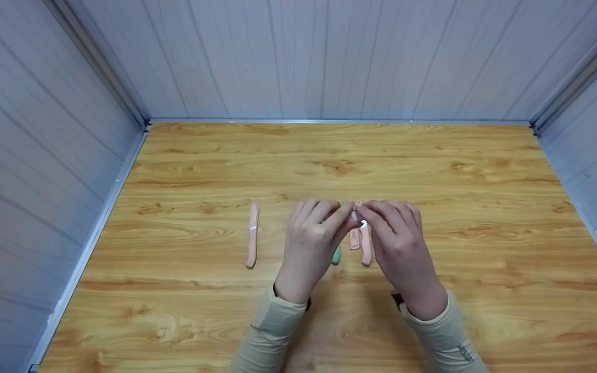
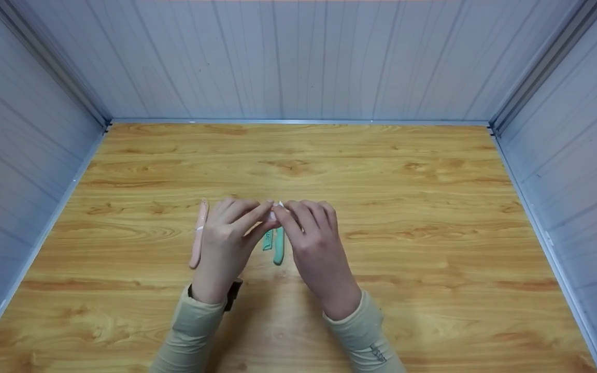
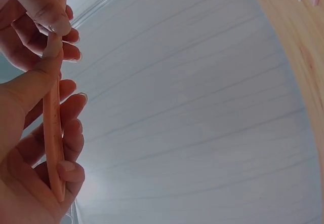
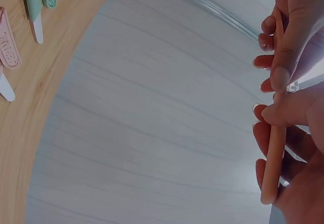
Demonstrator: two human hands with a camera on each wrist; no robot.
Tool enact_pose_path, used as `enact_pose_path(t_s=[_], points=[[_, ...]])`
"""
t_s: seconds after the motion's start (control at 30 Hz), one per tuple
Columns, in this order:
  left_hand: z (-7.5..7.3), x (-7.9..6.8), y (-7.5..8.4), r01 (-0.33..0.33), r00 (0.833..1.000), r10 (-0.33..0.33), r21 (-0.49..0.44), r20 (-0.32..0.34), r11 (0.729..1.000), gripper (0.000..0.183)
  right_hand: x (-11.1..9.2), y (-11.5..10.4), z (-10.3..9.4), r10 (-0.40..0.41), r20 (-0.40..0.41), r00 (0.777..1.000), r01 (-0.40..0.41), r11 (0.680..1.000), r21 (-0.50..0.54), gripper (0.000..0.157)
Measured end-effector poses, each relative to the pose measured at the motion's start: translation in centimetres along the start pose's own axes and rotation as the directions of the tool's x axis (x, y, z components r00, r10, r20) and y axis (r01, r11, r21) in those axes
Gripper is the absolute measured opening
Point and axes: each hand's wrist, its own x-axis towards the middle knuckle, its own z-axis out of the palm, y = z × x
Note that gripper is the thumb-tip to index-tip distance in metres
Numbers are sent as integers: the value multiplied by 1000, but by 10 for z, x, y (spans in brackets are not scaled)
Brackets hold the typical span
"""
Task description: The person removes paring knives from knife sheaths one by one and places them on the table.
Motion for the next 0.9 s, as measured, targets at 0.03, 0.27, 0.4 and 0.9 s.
enact_pose_path(t_s=[0.03,0.27,0.4,0.9], points=[[0,0,0,2,1000,-2,-6,-2,1000,26,0,0,-1,1,-1,1000,-1,1000,5,28],[2,-1,4,22,999,-22,-5,-34,1000,26,2,1,-2,8,-30,1000,-7,999,48,25],[3,-2,4,38,999,-38,-22,-30,999,25,2,0,-2,20,-40,999,-18,998,65,29],[2,-1,6,7,999,-7,-3,-38,1000,24,1,2,-6,18,-71,997,-12,997,77,29]])
